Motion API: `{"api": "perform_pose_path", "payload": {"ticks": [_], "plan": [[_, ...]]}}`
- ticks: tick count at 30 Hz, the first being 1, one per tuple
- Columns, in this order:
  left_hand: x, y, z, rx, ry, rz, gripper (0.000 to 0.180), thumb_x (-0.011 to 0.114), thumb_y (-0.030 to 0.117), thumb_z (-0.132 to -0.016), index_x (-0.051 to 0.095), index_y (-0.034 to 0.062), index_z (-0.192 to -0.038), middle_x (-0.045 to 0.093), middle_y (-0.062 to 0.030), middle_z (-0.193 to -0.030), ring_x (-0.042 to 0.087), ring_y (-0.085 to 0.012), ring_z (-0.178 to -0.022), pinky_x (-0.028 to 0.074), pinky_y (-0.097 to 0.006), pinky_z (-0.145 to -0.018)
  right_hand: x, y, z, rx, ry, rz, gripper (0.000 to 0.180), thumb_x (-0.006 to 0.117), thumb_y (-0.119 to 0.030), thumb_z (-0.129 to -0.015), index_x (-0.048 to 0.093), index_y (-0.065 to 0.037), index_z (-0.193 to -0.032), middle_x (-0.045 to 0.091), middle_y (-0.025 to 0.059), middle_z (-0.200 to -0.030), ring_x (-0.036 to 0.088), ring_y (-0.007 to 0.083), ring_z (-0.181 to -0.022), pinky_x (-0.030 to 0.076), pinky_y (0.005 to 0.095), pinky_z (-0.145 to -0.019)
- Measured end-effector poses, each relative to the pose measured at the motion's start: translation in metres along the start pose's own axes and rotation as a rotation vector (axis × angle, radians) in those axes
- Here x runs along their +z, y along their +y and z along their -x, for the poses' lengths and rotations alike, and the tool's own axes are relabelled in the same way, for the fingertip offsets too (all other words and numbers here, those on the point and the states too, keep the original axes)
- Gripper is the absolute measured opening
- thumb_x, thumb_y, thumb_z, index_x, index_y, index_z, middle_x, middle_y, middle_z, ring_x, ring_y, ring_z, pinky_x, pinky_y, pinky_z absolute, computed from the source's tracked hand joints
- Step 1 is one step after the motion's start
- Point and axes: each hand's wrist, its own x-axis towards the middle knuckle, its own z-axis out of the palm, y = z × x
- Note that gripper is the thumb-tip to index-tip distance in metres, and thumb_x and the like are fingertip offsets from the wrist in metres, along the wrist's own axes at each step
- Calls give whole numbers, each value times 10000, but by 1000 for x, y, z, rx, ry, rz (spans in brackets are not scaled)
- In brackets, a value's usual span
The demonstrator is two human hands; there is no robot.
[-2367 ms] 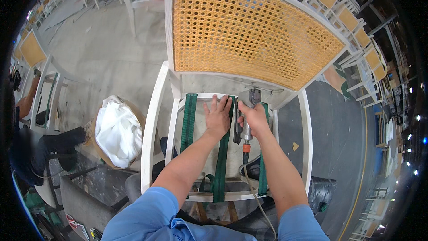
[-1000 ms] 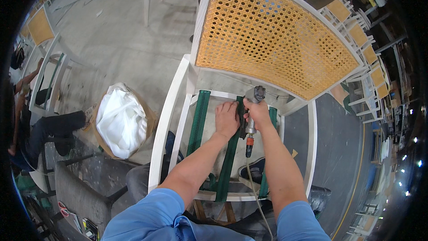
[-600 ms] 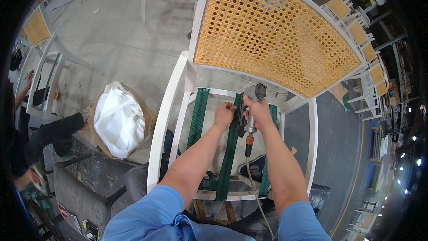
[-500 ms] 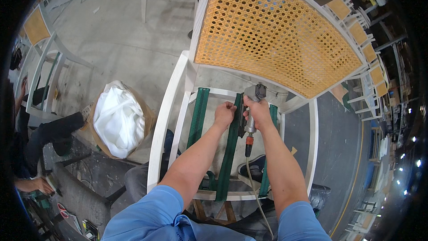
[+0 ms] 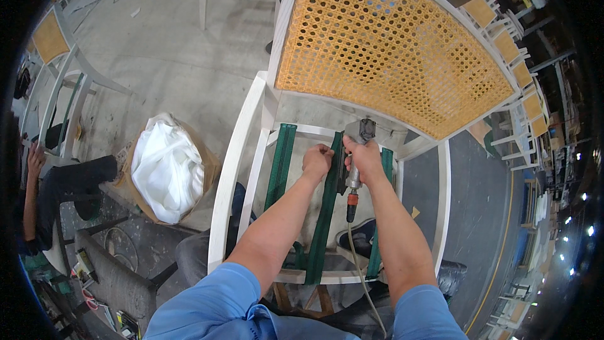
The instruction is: The person attaches green fabric straps to the seat frame of a white chair. They position each strap, secure it with a staple gun, and trim the excess with scissors. The process is repeated for multiple straps across the seat.
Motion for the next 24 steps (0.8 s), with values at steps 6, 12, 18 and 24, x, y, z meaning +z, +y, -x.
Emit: {"api": "perform_pose_path", "payload": {"ticks": [6, 12, 18, 24], "plan": [[0, 0, -1, -37, -14, 0, 225, 732, 291, -903, 778, 108, -1024, 767, -138, -937, 739, -291, -901, 553, -409, -821, 7, -1, 4, -38, -37, -8, 203, 717, -234, -964, 666, -38, -949, 626, 49, -763, 549, 149, -481, 438, 314, -400], [0, 0, 0, -56, -19, 29, 224, 731, 289, -898, 776, 112, -1027, 767, -128, -932, 738, -286, -898, 549, -410, -819, 7, 0, 4, -20, -35, -5, 232, 748, -243, -942, 648, -34, -964, 626, 52, -768, 553, 145, -483, 433, 314, -402], [0, -1, -2, -33, -20, -13, 231, 724, 297, -907, 772, 109, -1031, 765, -127, -935, 732, -285, -885, 546, -414, -818, 7, 2, 7, -20, -31, 26, 207, 731, -232, -951, 668, -35, -963, 632, 50, -767, 549, 143, -489, 438, 312, -410], [-2, 1, 1, -25, -13, 4, 219, 718, 288, -916, 768, 111, -1034, 763, -130, -935, 733, -299, -904, 545, -425, -824, 1, 2, 9, -13, 5, 4, 211, 759, -218, -933, 663, -31, -913, 636, 48, -747, 552, 137, -480, 426, 313, -402]]}}
